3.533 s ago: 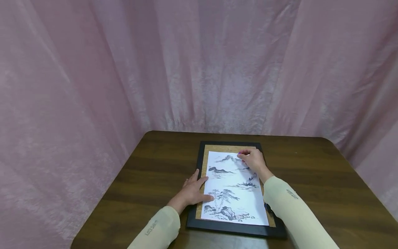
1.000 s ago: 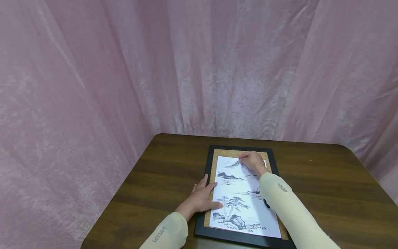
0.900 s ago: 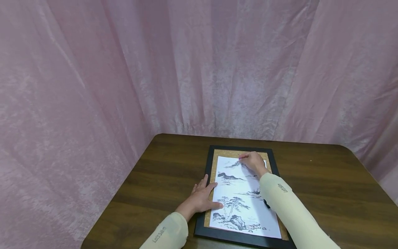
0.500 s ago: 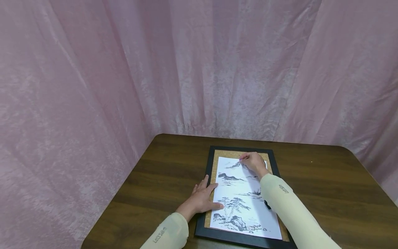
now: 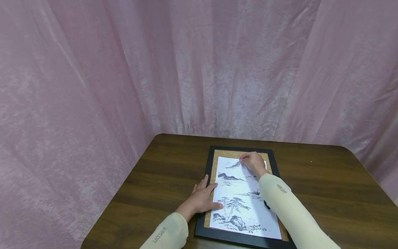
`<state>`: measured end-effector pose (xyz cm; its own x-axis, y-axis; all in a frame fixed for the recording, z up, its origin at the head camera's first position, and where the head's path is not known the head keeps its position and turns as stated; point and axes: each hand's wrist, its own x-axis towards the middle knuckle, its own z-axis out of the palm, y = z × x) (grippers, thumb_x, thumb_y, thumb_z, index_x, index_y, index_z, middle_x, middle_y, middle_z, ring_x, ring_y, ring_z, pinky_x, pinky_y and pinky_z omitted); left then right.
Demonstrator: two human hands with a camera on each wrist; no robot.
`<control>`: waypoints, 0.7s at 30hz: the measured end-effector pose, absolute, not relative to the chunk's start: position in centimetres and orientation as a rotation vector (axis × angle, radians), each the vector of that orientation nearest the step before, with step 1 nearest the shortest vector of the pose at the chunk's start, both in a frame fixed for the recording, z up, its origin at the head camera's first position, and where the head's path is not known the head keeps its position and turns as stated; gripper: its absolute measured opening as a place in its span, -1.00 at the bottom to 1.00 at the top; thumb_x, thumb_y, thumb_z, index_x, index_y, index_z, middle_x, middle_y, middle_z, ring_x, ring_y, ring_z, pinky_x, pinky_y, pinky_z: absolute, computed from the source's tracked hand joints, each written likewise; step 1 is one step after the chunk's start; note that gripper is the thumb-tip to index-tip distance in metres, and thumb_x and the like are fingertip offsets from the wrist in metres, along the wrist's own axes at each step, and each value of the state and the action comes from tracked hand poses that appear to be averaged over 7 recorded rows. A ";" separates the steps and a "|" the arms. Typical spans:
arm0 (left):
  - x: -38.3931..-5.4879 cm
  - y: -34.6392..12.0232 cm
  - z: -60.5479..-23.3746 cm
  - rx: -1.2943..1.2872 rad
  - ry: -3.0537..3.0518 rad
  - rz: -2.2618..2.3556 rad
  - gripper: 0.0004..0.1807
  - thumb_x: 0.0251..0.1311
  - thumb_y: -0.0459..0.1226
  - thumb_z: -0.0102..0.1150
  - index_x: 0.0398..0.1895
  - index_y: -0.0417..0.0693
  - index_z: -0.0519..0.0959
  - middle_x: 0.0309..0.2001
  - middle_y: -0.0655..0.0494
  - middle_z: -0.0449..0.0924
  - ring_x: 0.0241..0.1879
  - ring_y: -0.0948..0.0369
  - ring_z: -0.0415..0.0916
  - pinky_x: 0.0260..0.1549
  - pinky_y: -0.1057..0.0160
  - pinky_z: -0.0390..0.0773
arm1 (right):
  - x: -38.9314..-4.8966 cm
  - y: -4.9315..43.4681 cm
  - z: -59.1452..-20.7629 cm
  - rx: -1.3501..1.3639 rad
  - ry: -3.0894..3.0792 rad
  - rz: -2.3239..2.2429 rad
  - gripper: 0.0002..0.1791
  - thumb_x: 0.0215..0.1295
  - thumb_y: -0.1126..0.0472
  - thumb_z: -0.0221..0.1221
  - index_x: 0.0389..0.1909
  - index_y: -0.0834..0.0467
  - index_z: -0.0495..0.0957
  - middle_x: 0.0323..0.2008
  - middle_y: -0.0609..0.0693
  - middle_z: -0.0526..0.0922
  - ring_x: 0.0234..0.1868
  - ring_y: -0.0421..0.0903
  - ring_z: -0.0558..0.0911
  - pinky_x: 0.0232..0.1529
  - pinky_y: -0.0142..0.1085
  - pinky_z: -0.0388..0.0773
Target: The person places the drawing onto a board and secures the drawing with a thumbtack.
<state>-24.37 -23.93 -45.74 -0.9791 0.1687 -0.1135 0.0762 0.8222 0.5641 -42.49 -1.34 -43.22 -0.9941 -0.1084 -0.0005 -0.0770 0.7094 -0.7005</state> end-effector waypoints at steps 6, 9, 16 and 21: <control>-24.4 -23.8 -45.6 0.180 2.844 0.864 -0.06 0.03 0.21 0.38 0.48 0.18 0.29 0.60 -0.08 -0.27 0.54 -0.12 -0.21 0.42 -0.21 -0.16 | -42.4 -1.3 -43.2 -0.142 2.852 -1.162 -0.81 0.33 0.13 0.24 -0.14 0.08 0.75 0.06 0.11 0.63 0.13 0.12 0.50 0.19 0.07 0.34; -24.3 -23.8 -45.6 0.180 2.844 0.862 -0.06 0.02 0.21 0.38 0.48 0.17 0.29 0.60 -0.08 -0.26 0.54 -0.12 -0.22 0.42 -0.20 -0.17 | -42.2 -1.4 -43.1 -0.147 2.876 -1.144 -0.80 0.33 0.12 0.25 -0.12 0.07 0.74 0.07 0.11 0.63 0.12 0.12 0.51 0.16 0.07 0.35; -24.3 -23.8 -45.6 0.179 2.849 0.861 -0.07 0.03 0.20 0.39 0.48 0.17 0.29 0.60 -0.08 -0.26 0.54 -0.12 -0.21 0.42 -0.21 -0.17 | -42.0 -1.5 -43.0 -0.129 2.877 -1.180 -0.83 0.32 0.13 0.27 -0.15 0.07 0.74 -0.06 0.07 0.65 0.00 0.08 0.52 0.10 0.05 0.33; -24.4 -23.7 -45.6 0.182 2.849 0.862 -0.07 0.03 0.20 0.39 0.48 0.18 0.30 0.60 -0.08 -0.26 0.53 -0.13 -0.21 0.42 -0.21 -0.16 | -41.9 -1.5 -42.9 -0.108 2.867 -1.178 -0.83 0.32 0.13 0.27 -0.16 0.06 0.75 -0.02 0.07 0.65 0.05 0.08 0.52 0.14 0.08 0.31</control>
